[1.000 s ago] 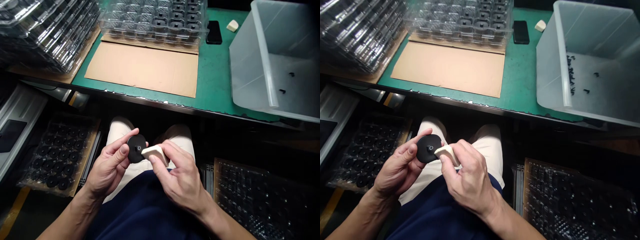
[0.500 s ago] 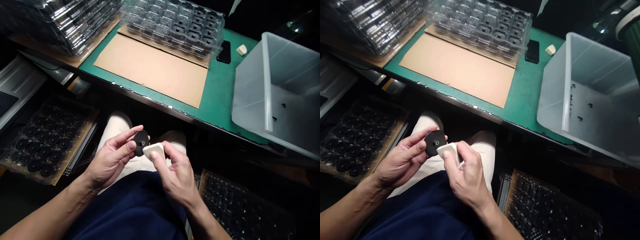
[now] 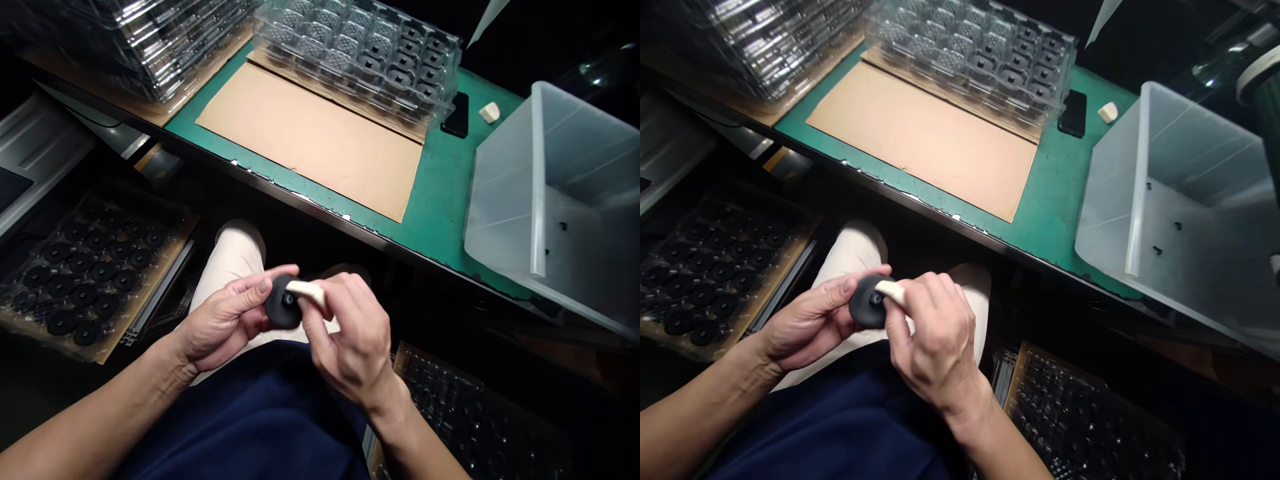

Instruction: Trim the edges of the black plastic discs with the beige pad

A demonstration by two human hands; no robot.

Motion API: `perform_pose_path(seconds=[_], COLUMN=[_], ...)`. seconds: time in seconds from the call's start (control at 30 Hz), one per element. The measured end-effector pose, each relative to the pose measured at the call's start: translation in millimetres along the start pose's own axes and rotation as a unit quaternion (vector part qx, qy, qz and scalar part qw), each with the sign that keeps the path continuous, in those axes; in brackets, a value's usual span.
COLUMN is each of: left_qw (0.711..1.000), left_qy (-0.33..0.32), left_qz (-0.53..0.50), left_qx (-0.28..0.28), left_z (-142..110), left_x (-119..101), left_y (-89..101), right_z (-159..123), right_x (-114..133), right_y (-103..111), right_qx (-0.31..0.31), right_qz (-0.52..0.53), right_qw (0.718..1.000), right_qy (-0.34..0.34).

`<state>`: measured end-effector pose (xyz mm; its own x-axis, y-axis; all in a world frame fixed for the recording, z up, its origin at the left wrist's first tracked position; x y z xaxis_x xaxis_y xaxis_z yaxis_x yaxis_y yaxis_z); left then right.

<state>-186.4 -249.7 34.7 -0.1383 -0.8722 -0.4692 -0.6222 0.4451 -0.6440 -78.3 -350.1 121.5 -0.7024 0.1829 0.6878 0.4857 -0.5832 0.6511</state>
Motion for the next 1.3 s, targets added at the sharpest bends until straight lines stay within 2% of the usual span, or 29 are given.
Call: perform_pose_path(seconds=[0.03,0.1,0.17,0.27,0.43,0.57,0.77,0.9,0.97,1.03,1.1,1.17,1.23,1.3], left_qw=[0.998,0.990,0.986,0.986,0.991,0.998,0.994,0.986,0.985,0.990,0.998,0.999,0.994,0.989], left_qy=[-0.054,-0.131,-0.159,-0.156,-0.123,-0.045,0.075,0.142,0.158,0.136,0.067,-0.018,-0.084,-0.128], left_qz=[-0.007,0.000,0.008,0.011,0.002,0.031,0.078,0.077,0.066,0.037,0.004,-0.001,0.026,0.059], left_qx=[-0.024,-0.051,-0.055,-0.054,-0.054,-0.040,0.017,0.032,0.036,0.027,-0.009,-0.051,-0.066,-0.054], left_z=[0,-2,-5,-8,-11,-9,-9,-10,-11,-9,-4,0,3,4], left_x=[-7,-18,-23,-24,-20,-12,5,21,25,23,12,1,-5,-7], left_y=[1.9,3.4,3.8,8.2,18.5,19.5,14.6,15.2,13.9,12.2,13.5,15.9,14.9,10.0], right_z=[0,-5,-7,-2,1,2,-6,-4,-5,-5,-4,-5,-10,-13], right_x=[-7,-17,-17,-14,-10,-8,-2,5,10,10,0,-15,-26,-24], right_y=[-3,-16,-25,-18,-20,-16,-22,-16,-14,-13,-10,-10,-20,-27], right_qx=[0.001,0.045,0.074,0.021,0.046,0.015,0.082,0.095,0.108,0.099,0.044,0.008,0.035,0.059], right_qz=[0.023,0.100,0.143,0.100,0.097,0.016,0.023,0.050,0.051,0.034,-0.001,-0.003,0.054,0.129], right_qw=[0.997,0.975,0.960,0.979,0.988,0.999,0.995,0.989,0.984,0.985,0.996,0.999,0.985,0.965], right_qy=[-0.073,-0.193,-0.227,-0.179,-0.114,-0.044,0.056,0.102,0.133,0.137,0.076,-0.041,-0.157,-0.222])
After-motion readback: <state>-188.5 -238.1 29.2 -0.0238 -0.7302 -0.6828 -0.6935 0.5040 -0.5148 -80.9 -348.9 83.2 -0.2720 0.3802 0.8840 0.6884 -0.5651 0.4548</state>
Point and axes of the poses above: each hand's wrist, its own z-axis towards the middle knuckle, its own y-axis out of the back of the hand, x = y × z, the point moved 7 cm from there along z, towards the middle knuckle, and after that the axes turned 8 degrees about -x, right-handed, at the moved point
